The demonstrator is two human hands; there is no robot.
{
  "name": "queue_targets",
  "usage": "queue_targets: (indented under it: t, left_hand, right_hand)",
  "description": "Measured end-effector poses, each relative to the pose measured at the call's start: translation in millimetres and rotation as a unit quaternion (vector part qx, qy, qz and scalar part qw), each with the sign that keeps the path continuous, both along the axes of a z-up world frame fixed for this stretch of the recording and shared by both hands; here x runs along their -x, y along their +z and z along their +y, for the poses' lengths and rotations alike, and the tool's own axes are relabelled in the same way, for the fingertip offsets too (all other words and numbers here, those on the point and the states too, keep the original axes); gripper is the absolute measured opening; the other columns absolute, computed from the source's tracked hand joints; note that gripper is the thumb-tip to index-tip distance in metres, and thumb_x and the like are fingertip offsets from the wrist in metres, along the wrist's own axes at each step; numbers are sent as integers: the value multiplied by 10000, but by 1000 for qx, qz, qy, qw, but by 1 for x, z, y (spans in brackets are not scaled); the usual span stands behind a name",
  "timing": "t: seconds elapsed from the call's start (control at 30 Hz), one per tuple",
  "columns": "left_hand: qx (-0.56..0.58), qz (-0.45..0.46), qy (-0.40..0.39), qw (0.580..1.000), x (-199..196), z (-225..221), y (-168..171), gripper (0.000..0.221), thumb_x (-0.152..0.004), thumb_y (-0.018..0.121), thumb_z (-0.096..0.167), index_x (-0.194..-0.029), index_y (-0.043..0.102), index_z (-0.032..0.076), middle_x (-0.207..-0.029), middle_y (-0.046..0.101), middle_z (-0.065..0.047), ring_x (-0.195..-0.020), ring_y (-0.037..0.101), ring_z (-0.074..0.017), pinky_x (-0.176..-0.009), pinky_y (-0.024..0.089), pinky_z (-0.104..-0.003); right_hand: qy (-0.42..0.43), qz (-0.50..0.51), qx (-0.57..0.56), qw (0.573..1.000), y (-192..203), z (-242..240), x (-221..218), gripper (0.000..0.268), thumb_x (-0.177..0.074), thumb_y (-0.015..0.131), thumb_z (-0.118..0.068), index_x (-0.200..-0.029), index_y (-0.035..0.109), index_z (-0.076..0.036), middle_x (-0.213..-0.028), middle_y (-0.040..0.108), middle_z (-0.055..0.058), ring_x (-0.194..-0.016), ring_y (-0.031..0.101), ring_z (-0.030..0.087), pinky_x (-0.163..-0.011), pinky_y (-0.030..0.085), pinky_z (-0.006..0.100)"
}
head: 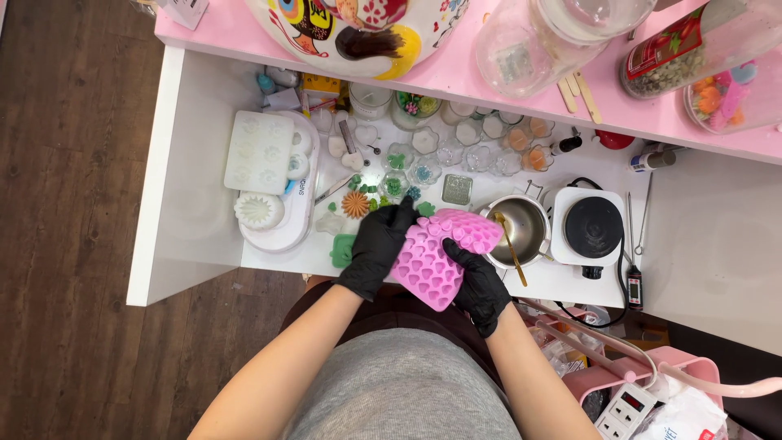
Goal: Unmolding small wax decorations from silicone molds.
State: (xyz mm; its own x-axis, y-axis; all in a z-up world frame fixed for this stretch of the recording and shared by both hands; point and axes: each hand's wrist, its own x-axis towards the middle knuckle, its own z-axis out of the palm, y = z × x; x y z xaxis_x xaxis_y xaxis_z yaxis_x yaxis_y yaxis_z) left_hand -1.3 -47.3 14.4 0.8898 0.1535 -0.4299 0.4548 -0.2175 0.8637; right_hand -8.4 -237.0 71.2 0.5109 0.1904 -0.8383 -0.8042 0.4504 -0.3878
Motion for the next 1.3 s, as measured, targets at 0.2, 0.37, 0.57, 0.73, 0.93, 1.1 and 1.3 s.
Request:
queue_targets:
  t: [0.2, 0.37, 0.57, 0.73, 0.93, 1.1, 1.3]
  left_hand:
    - [-133, -160, 111, 972, -27, 48, -42, 386, -995, 640, 406, -924, 741, 40, -859, 736, -138, -765, 690, -310, -744, 538, -393]
    - [-328, -276, 101, 898, -29, 52, -14, 461, -903, 724, 403, -1125, 738, -1, -944, 696, -193, -865, 648, -376, -747, 508, -447]
    - [350, 176, -18, 920, 13, 15, 55, 427, -1021, 596, 396, -1211, 730, 37, -1104, 760, -119, -1020, 710, -222, -951, 528, -330]
    - [610, 145, 87, 774, 27, 12, 68, 412, -930, 670, 165, -1309, 612, 16, -1176, 718, -81, -1068, 690, -183, -963, 547, -334]
    - [408, 34, 41, 911, 35, 7, 11, 486, -861, 702, 23, -1335, 592, 22, -1139, 698, -76, -982, 664, -168, -852, 548, -321]
    - [231, -86, 17, 969, 37, 1, 15, 444, -817, 709, 4, -1250, 618, 36, -1109, 736, -45, -988, 693, -130, -875, 561, -285]
    - [131, -101, 45, 985, 44, -10, 35, 310, -851, 719, 39, -1156, 663, 51, -1040, 746, -66, -958, 678, -137, -844, 552, -299]
  right_hand:
    - [-7, -13, -14, 1000, -11, -12, 7, 501, -856, 708, -69, -1340, 581, -96, -1203, 706, 91, -1094, 695, 251, -936, 580, 434]
    - [53, -80, -4, 995, -10, -18, 11, 535, -835, 740, -21, -1343, 578, -56, -1201, 693, 99, -1117, 682, 246, -984, 556, 436]
    - [108, -111, 23, 988, 12, -11, 8, 613, -763, 780, -23, -1339, 577, -61, -1191, 704, 81, -1111, 687, 233, -984, 548, 418]
    - [159, -116, 58, 979, 5, -16, 6, 646, -763, 794, -29, -1372, 580, -35, -1177, 720, 109, -1085, 698, 230, -980, 544, 403]
    - [184, -123, 36, 975, 24, -8, 9, 706, -733, 809, -56, -1387, 546, -47, -1187, 726, 90, -1079, 702, 218, -965, 550, 394]
    - [171, -118, 71, 975, 17, 4, 9, 669, -756, 810, -135, -1370, 556, -56, -1191, 729, 66, -1077, 717, 188, -956, 558, 374]
    - [138, -153, 140, 968, -37, -3, 17, 438, -790, 816, -163, -1177, 685, -3, -1033, 749, 77, -908, 714, 187, -828, 568, 352]
